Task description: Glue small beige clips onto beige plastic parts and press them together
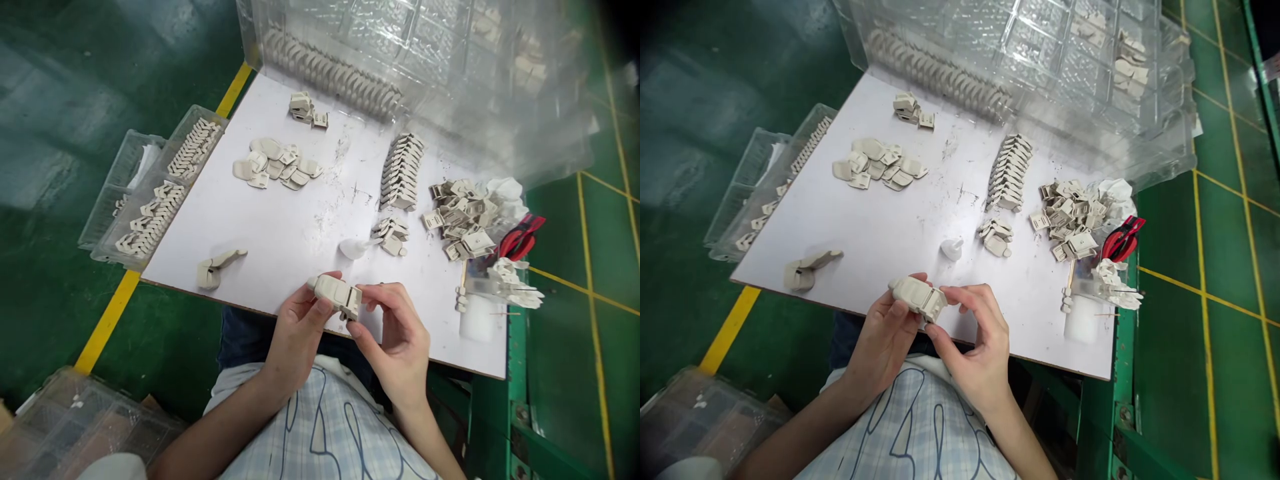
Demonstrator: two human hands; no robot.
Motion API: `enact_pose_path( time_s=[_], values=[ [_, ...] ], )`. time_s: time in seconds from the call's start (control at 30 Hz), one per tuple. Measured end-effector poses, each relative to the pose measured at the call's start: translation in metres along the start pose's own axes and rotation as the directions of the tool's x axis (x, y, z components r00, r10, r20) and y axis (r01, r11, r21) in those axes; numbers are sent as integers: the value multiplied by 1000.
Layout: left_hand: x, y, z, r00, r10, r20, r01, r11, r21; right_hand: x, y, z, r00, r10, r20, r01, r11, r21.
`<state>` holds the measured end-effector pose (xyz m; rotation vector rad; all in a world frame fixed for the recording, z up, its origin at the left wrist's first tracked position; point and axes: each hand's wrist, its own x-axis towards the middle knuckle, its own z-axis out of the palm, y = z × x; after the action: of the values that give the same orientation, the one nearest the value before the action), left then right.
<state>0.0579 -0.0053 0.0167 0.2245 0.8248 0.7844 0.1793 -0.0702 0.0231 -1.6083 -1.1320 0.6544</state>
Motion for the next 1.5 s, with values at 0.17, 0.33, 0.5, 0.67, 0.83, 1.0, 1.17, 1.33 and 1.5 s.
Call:
enact_pose_path(
  time_s=[0.17,0.33,0.5,0.67,0.83,1.0,1.17,1.33,1.5],
  values=[
    [0,4,-5,997,18,73,-26,993,112,1,1,-2,1000,11,14,-12,999,37],
    [0,4,-11,993,58,107,-80,975,209,3,0,-2,998,31,58,-36,995,97],
    [1,2,-11,990,98,106,-125,949,291,3,3,2,991,112,78,-122,983,134],
    [-1,14,-11,962,151,229,-246,846,473,1,0,6,982,187,32,-189,952,239],
    [-7,20,-15,786,346,512,-617,494,613,0,-5,10,933,348,90,-343,789,509],
    [-3,16,-17,350,586,731,-768,-267,582,-4,-8,20,907,381,182,-405,665,627],
    [2,16,-19,260,611,748,-790,-310,528,-8,-4,22,905,386,179,-408,665,626],
    [0,15,-21,294,604,741,-811,-253,528,-8,-6,17,905,391,169,-416,730,542],
    [-8,10,-25,361,606,709,-827,-144,543,-9,-16,14,931,345,122,-362,823,437]
  ],
)
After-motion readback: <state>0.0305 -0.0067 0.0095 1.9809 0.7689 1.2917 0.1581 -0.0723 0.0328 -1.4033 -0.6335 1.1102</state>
